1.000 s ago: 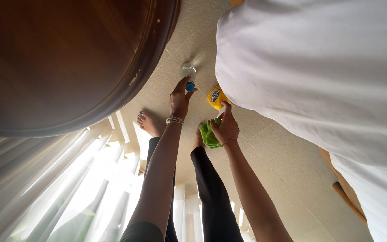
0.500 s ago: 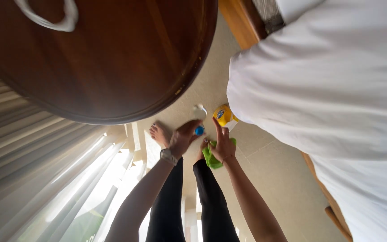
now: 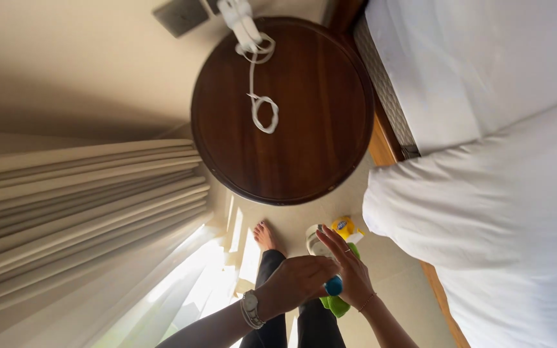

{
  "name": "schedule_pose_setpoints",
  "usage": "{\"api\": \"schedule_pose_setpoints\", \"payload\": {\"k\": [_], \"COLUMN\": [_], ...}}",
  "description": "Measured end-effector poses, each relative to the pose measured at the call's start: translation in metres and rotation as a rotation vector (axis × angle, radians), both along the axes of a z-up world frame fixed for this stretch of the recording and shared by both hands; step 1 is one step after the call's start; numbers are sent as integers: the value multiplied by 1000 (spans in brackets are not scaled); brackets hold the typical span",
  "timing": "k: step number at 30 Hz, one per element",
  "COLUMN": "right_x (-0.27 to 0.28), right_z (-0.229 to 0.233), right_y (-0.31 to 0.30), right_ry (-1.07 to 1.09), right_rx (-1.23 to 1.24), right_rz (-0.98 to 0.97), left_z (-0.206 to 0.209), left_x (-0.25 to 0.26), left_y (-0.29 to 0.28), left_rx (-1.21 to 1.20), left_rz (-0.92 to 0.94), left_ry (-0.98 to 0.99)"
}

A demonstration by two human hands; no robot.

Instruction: Cleaning various surfaces in a bedroom including a bedside table, bed frame, and lamp using a spray and cloth.

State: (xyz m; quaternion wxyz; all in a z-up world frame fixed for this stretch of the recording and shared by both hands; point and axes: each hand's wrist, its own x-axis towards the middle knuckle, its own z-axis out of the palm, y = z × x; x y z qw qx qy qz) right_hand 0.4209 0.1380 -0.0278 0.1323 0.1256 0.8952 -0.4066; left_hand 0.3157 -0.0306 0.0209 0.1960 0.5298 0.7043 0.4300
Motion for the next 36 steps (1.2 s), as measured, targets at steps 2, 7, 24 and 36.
{"api": "schedule_pose_setpoints", "payload": {"k": [2, 7, 24, 36], "right_x": [-32, -100, -298, -347], "right_z": [11, 21, 19, 0], "right_y": [4, 14, 80, 73], "right_ry": [11, 170, 271, 281], "right_rx": [-58, -72, -308, -358], "right_rz": [40, 98, -51, 23], "left_z": [14, 27, -100, -162], "left_x": [-21, -75, -269, -300], "left_y": [0, 6, 34, 32], "left_rx": [17, 97, -207, 84], "left_rz": [11, 42, 1108, 1298], "left_ry": [25, 105, -443, -743]}}
